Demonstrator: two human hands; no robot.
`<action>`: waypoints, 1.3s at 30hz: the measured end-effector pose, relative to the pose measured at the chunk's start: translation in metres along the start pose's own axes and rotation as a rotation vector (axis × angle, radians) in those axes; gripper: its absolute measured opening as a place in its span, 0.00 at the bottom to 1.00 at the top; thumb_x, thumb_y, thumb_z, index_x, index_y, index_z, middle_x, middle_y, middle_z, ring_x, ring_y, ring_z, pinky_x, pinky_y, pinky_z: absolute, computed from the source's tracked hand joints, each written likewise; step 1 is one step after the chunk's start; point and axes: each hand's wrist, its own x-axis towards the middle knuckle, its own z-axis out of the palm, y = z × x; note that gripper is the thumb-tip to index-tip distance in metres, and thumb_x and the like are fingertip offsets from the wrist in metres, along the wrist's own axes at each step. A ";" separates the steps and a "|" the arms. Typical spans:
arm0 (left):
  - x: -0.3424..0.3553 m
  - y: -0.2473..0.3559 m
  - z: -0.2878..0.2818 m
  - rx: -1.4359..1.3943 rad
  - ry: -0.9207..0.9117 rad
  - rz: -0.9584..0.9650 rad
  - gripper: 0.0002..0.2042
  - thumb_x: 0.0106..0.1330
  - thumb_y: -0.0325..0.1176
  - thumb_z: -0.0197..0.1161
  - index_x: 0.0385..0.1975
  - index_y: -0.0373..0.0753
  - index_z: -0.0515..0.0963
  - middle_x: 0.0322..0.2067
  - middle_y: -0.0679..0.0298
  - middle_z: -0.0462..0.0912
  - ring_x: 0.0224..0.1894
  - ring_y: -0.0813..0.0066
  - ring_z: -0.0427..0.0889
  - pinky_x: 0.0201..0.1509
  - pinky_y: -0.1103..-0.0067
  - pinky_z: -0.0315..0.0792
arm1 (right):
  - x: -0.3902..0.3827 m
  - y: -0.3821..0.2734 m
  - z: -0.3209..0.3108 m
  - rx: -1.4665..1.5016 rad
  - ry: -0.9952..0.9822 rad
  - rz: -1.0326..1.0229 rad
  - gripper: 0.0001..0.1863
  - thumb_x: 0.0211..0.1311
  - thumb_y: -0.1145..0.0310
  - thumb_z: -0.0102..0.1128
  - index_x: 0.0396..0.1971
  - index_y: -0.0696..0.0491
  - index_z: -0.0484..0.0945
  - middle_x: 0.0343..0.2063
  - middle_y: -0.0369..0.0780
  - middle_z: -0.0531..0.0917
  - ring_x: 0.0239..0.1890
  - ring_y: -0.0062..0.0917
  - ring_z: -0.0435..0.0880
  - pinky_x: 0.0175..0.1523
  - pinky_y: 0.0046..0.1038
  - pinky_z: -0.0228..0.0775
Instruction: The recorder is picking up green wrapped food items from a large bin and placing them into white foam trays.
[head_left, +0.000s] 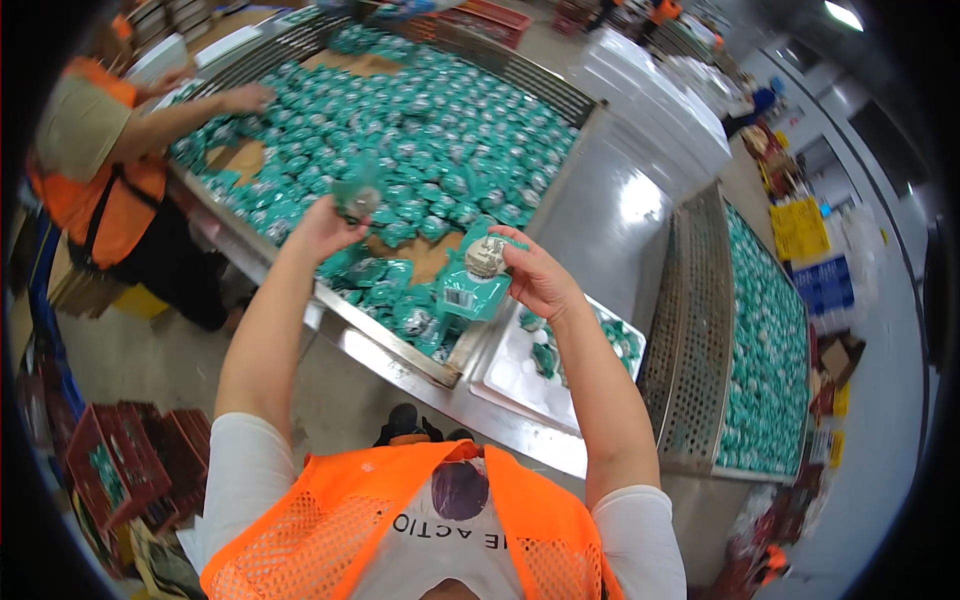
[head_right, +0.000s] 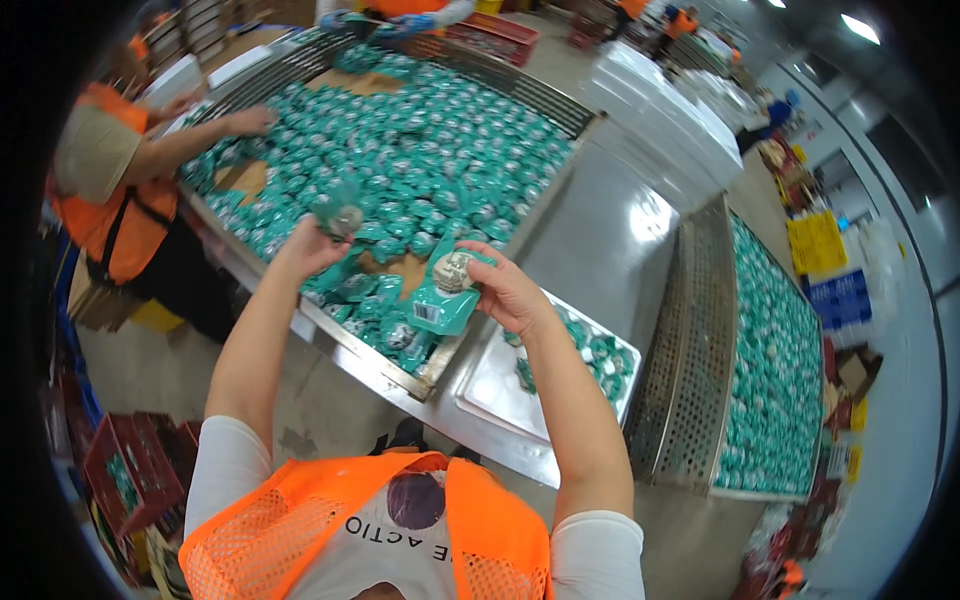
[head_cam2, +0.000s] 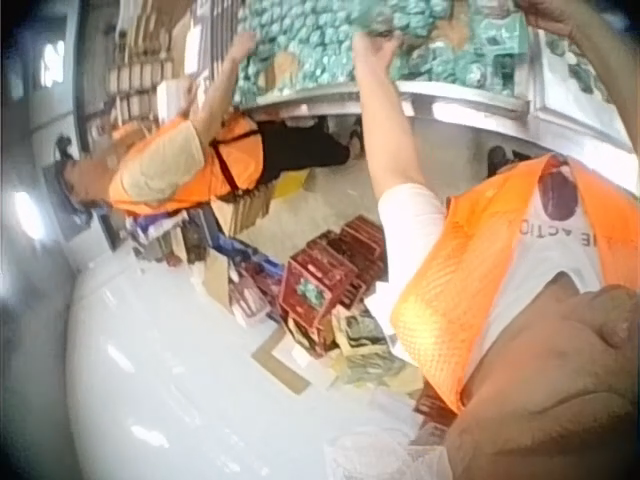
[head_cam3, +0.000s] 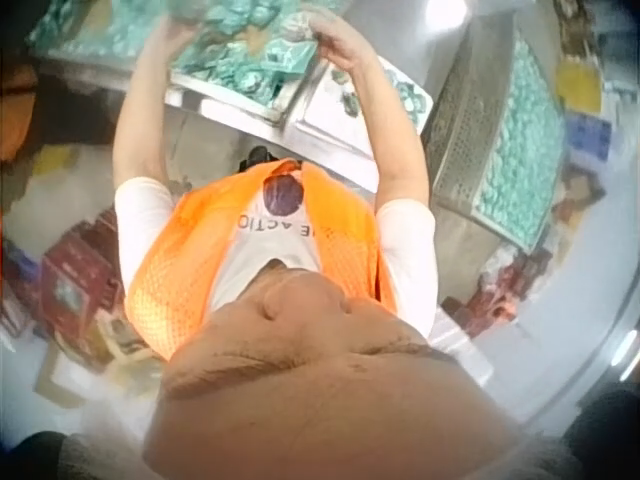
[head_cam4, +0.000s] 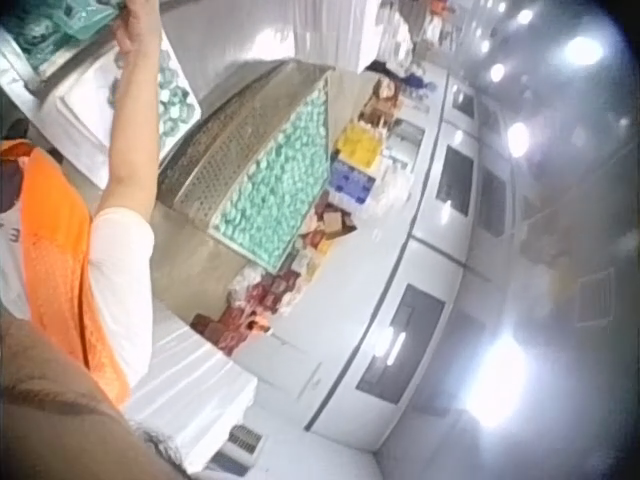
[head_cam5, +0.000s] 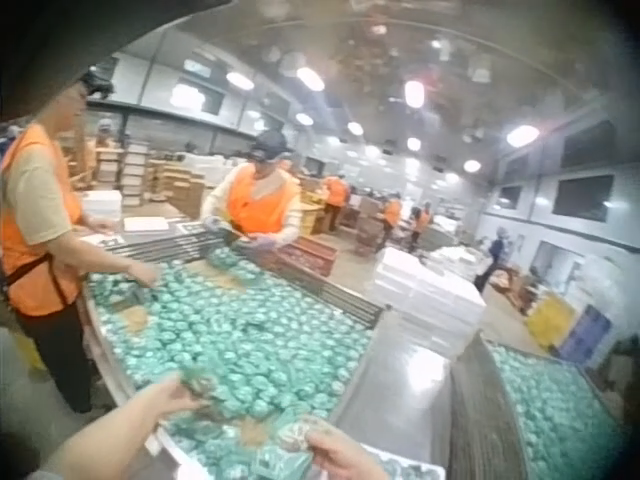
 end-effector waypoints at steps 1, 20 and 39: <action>-0.001 0.002 -0.002 -0.133 -0.092 -0.008 0.19 0.57 0.44 0.54 0.45 0.42 0.68 0.40 0.61 0.73 0.36 0.68 0.72 0.35 0.76 0.70 | -0.014 -0.005 -0.003 -0.066 -0.007 0.000 0.27 0.51 0.69 0.56 0.53 0.51 0.59 0.42 0.39 0.74 0.40 0.23 0.75 0.42 0.29 0.69; -0.058 -0.158 0.226 -0.119 -0.488 -0.364 0.21 0.58 0.41 0.56 0.49 0.38 0.64 0.46 0.49 0.69 0.39 0.65 0.74 0.37 0.75 0.72 | -0.286 0.119 -0.134 -1.310 1.087 -0.381 0.23 0.43 0.71 0.60 0.43 0.59 0.68 0.41 0.46 0.72 0.43 0.37 0.72 0.48 0.31 0.64; -0.060 -0.262 0.218 0.457 -0.424 -0.592 0.21 0.55 0.28 0.58 0.49 0.39 0.61 0.40 0.63 0.73 0.37 0.79 0.75 0.34 0.85 0.71 | -0.245 0.098 -0.153 -1.761 0.688 0.086 0.10 0.43 0.69 0.59 0.27 0.58 0.74 0.28 0.45 0.74 0.34 0.39 0.75 0.40 0.36 0.68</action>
